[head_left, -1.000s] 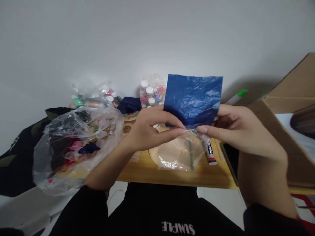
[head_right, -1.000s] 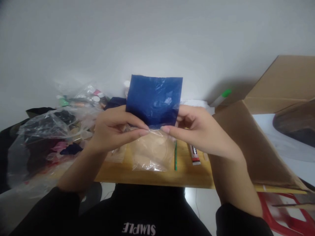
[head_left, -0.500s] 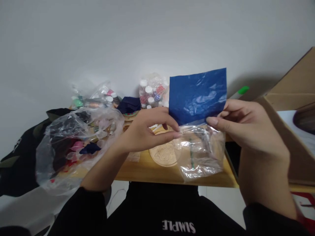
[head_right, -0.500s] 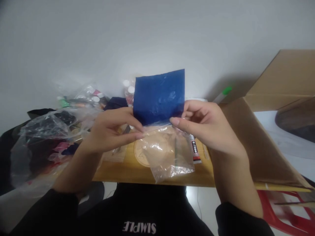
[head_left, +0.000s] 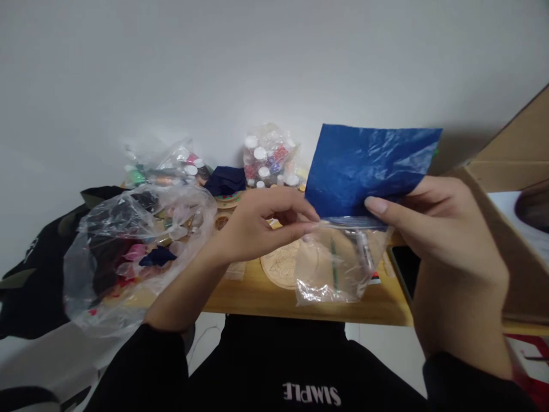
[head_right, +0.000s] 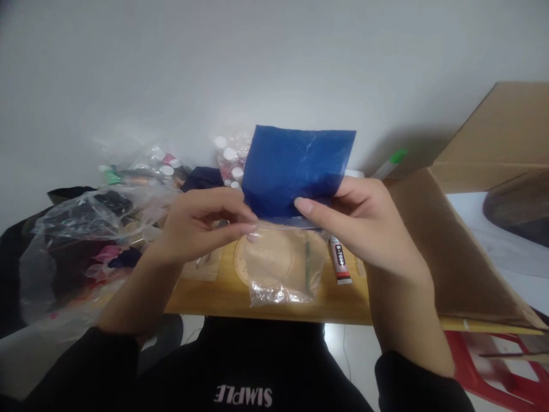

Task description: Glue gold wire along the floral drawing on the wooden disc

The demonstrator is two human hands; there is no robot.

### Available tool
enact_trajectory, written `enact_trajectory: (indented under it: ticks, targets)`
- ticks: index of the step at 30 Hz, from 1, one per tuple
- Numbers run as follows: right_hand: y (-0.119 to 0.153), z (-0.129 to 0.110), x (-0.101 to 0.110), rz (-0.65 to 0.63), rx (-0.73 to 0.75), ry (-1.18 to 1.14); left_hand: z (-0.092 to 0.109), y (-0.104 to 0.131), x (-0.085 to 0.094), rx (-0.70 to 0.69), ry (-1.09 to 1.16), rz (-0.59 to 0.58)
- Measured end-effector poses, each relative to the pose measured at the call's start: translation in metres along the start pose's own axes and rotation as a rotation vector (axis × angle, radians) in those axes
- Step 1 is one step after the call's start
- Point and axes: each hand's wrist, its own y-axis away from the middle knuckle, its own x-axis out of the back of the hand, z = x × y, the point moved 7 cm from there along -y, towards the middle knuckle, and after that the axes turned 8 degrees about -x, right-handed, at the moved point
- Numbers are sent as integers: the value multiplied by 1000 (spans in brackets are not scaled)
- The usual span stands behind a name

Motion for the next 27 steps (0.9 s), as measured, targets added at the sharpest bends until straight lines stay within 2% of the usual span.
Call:
enact_trajectory:
  ticks: [7, 11, 15, 21, 27]
  targets:
    - [0, 9, 6, -27, -38, -65, -6, 4, 0, 69, 68, 55]
    - [0, 14, 6, 1, -47, -88, -8, 5, 0, 103, 113, 98]
    - [0, 15, 6, 23, -53, -83, -14, 8, 1, 194, 186, 155]
    - [0, 19, 3, -39, -90, -113, -21, 10, 1, 299, 277, 210]
    - [-2, 23, 1, -37, -113, -97, -27, 13, 0, 411, 364, 245]
